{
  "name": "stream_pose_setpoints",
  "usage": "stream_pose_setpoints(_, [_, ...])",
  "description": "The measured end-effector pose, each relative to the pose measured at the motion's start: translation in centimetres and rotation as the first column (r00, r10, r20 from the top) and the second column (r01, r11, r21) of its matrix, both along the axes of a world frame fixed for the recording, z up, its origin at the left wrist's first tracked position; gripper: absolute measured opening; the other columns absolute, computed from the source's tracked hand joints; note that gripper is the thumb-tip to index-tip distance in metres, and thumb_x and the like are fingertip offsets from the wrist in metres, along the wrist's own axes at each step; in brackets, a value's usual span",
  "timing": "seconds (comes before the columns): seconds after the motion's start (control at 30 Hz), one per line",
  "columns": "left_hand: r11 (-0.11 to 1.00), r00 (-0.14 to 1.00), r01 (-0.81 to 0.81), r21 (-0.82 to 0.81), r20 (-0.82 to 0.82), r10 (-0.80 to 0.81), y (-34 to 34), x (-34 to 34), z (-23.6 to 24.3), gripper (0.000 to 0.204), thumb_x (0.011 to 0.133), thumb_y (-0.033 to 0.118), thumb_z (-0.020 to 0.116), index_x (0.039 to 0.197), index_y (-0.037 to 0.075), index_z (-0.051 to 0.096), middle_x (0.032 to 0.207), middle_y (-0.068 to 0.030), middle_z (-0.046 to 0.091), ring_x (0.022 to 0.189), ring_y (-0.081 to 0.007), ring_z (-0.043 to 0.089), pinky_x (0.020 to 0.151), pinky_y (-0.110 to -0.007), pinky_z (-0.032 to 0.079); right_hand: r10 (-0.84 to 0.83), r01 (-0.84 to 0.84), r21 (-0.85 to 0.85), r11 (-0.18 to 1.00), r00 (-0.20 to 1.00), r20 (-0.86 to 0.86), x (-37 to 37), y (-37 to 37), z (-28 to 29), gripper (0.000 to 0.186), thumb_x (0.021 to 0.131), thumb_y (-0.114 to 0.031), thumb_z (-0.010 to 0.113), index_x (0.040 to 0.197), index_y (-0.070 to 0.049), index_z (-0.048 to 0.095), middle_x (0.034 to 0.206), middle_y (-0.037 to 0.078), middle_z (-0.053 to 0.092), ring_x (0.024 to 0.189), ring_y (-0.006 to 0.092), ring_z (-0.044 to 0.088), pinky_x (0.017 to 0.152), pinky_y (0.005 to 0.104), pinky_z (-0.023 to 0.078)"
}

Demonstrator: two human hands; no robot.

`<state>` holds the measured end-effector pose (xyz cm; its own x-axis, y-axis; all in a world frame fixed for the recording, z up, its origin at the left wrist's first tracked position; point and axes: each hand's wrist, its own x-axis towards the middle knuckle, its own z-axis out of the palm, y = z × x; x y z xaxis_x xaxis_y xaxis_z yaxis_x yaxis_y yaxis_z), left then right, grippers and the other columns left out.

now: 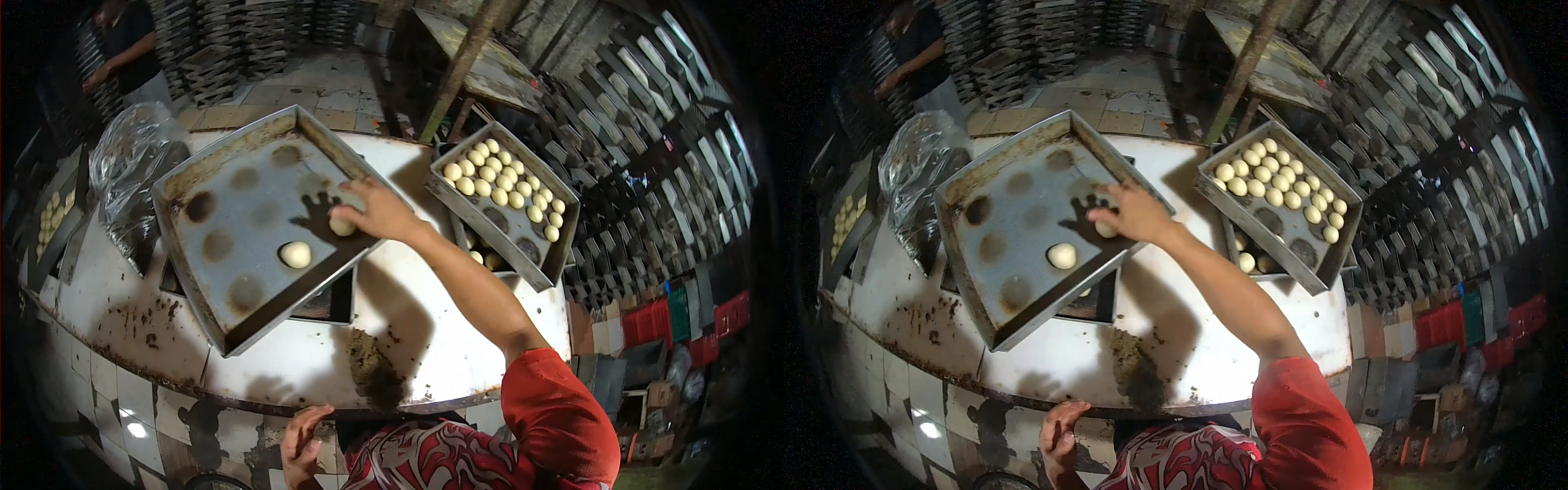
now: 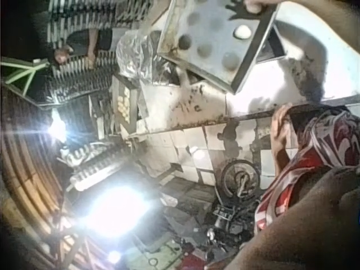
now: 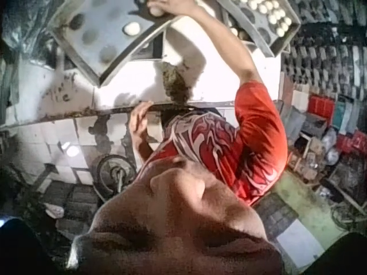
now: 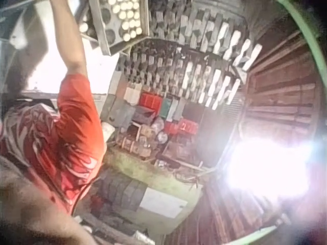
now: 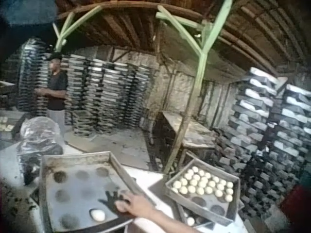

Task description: The person is flattening dough balls, filling them with a dark paste using a spoon, sealing them, and arranging them on a tray.

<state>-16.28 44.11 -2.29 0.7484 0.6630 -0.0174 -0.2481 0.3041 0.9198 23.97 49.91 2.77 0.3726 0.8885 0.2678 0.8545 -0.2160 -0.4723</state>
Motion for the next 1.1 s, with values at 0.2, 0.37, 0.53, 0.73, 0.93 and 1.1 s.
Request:
stream_pose_setpoints(0.2, [0.986, 0.989, -0.149, -0.080, -0.010, 0.149, -6.2, 2.3, -0.8, 0.048, 0.083, 0.025, 0.057, 0.117, -0.007, 0.047, 0.110, -0.0236, 0.055, 0.101, -0.0333, 0.058, 0.094, -0.045, 0.044, -0.459, 0.449, -0.203, 0.870, 0.888, -0.004, 12.2, -14.6, 2.6, 0.040, 0.084, -0.036, 0.060, 0.096, 0.002, 0.063, 0.098, 0.021, 0.064, 0.084, 0.0358, 0.062, 0.073, 0.0413, 0.049])
stream_pose_setpoints(0.37, [0.976, 0.974, -0.193, -0.096, 0.101, 0.202, -15.2, 4.4, -1.7, 0.048, 0.088, 0.027, 0.055, 0.122, -0.005, 0.045, 0.118, -0.0224, 0.051, 0.109, -0.0340, 0.052, 0.092, -0.048, 0.044, -0.301, 0.190, -0.590, 0.784, 0.949, -0.093, 19.6, -19.6, -1.3, 0.044, 0.085, -0.027, 0.056, 0.114, 0.006, 0.056, 0.109, 0.024, 0.060, 0.095, 0.0316, 0.060, 0.081, 0.0364, 0.047])
stream_pose_setpoints(0.53, [0.988, 0.986, -0.150, 0.043, -0.067, 0.153, -21.3, 4.3, 0.7, 0.054, 0.090, 0.029, 0.051, 0.129, -0.006, 0.036, 0.128, -0.0242, 0.045, 0.117, -0.0401, 0.046, 0.097, -0.053, 0.038, -0.216, 0.015, -0.574, 0.819, 0.934, -0.284, 19.2, -21.4, -0.8, 0.046, 0.083, -0.030, 0.056, 0.114, 0.005, 0.056, 0.107, 0.024, 0.061, 0.098, 0.0298, 0.059, 0.085, 0.0377, 0.045])
stream_pose_setpoints(0.73, [0.940, 0.936, -0.330, 0.084, -0.096, 0.338, -23.5, 5.4, 3.4, 0.049, 0.084, 0.029, 0.060, 0.117, -0.005, 0.047, 0.112, -0.0223, 0.055, 0.103, -0.0343, 0.057, 0.090, -0.049, 0.045, 0.055, -0.187, -0.532, 0.826, 0.965, -0.255, 19.9, -30.7, 0.5, 0.030, 0.071, -0.017, 0.063, 0.095, 0.000, 0.058, 0.084, 0.013, 0.062, 0.079, 0.0216, 0.059, 0.070, 0.0338, 0.047])
stream_pose_setpoints(0.93, [0.953, 0.989, -0.025, -0.302, 0.129, 0.066, -23.5, 7.9, 2.6, 0.051, 0.094, 0.032, 0.046, 0.124, -0.008, 0.041, 0.119, -0.0273, 0.052, 0.112, -0.0403, 0.051, 0.099, -0.049, 0.038, 0.013, 0.397, 0.475, 0.785, 0.756, -0.655, -3.8, -34.5, 2.9, 0.027, 0.074, -0.015, 0.072, 0.084, -0.002, 0.050, 0.080, 0.006, 0.055, 0.074, 0.0124, 0.053, 0.065, 0.0293, 0.045])
stream_pose_setpoints(1.1, [0.834, 0.987, -0.119, -0.539, 0.028, 0.159, -22.2, 4.6, 0.7, 0.035, 0.096, 0.016, 0.041, 0.124, -0.004, 0.043, 0.121, -0.0207, 0.053, 0.113, -0.0306, 0.052, 0.096, -0.041, 0.043, 0.441, -0.410, 0.168, 0.897, 0.858, -0.263, -25.2, -36.7, -0.4, 0.018, 0.076, -0.013, 0.067, 0.092, -0.008, 0.061, 0.093, 0.010, 0.058, 0.093, 0.0282, 0.057, 0.104, 0.0482, 0.027])
